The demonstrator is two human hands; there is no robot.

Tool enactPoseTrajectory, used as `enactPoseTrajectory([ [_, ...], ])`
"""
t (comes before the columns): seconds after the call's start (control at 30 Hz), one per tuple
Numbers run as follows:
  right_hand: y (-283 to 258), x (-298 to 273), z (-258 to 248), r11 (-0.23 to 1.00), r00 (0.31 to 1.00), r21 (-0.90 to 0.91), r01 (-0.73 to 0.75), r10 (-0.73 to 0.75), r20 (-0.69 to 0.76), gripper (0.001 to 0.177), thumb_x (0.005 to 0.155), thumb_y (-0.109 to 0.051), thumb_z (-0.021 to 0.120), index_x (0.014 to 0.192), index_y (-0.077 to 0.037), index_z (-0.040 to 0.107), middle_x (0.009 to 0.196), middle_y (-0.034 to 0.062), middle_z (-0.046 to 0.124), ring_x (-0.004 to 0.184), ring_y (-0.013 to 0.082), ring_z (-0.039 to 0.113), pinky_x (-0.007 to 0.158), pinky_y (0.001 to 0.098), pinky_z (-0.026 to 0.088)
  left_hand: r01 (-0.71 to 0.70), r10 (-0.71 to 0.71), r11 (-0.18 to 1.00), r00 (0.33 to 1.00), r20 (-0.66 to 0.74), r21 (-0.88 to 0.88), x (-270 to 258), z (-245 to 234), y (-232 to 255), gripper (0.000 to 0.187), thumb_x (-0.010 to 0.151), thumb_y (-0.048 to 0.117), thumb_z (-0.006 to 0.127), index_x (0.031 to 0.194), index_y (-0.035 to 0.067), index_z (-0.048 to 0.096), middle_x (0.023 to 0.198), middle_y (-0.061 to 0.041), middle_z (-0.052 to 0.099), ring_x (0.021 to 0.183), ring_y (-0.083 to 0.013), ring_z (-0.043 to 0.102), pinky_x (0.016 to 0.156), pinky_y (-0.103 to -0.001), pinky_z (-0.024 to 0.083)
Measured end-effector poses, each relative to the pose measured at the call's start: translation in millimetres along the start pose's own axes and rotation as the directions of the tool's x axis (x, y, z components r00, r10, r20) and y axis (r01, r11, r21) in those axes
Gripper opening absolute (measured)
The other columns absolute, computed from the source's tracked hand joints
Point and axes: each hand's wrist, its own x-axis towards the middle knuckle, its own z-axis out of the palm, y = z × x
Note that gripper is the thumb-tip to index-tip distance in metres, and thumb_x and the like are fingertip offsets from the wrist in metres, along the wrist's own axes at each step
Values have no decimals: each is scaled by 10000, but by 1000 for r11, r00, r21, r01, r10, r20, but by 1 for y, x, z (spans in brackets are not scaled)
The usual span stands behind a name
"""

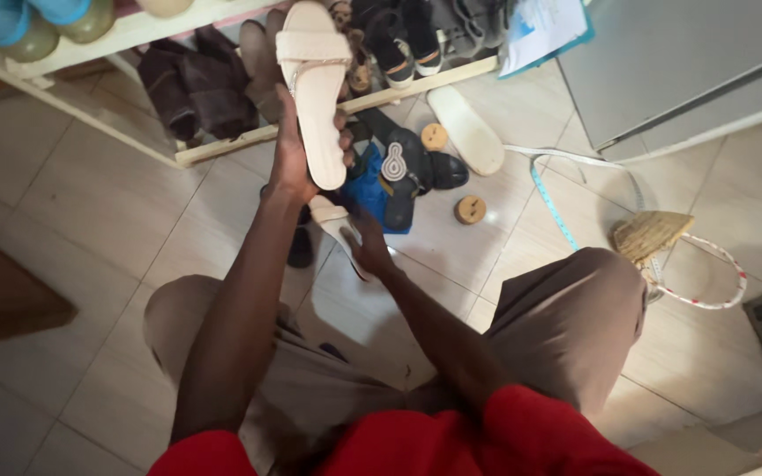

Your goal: The person sits on the floor and wipes several pairs of shoes and sandals with a blue cloth. They handle black sandals, white sneakers, and white slides, wiping each item before placing them back on the shoe rack.

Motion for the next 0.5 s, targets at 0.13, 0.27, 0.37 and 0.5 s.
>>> enactPoseTrajectory([
  [0.13, 28, 43, 2, 968, 993, -221, -119, 115, -32, 825, 805, 46, 593, 1589, -17, 343, 1623, 322, 290, 1451, 565, 343, 1182, 583, 317, 69, -62, 993, 995, 78, -91, -26, 29, 13, 828, 1007, 750, 344, 1440, 69, 533, 981, -81, 596, 806, -230, 598, 632, -398, 511],
  [0.27, 44, 67, -30, 847, 905, -523, -97, 294, 308, 643, 818, -58, 645, 1442, -64, 492, 1608, 251, 318, 1342, 527, 446, 1016, 581, 483, 105, -79, 980, 985, 152, -171, -40, 47, 15, 778, 1048, 646, 358, 1522, 41, 471, 1113, -134, 613, 881, -257, 615, 727, -445, 550],
  [0.37, 45, 80, -42, 855, 927, -519, -23, 213, 309, 535, 795, -81, 691, 1314, -8, 584, 1464, 276, 433, 1314, 528, 467, 911, 575, 522, 46, -5, 985, 971, 241, -168, -41, 63, 32, 748, 1050, 577, 364, 1576, 48, 418, 1345, -173, 609, 927, -261, 630, 729, -435, 551],
  [0.5, 38, 75, -64, 909, 927, -194, -369, 374, -9, 528, 762, -138, 749, 1243, 22, 602, 1245, 260, 596, 1196, 458, 569, 1008, 529, 503, -2, 91, 973, 922, 376, -232, -32, 66, 33, 762, 1124, 595, 357, 1630, 26, 391, 1507, -193, 545, 894, -232, 633, 668, -369, 540],
])
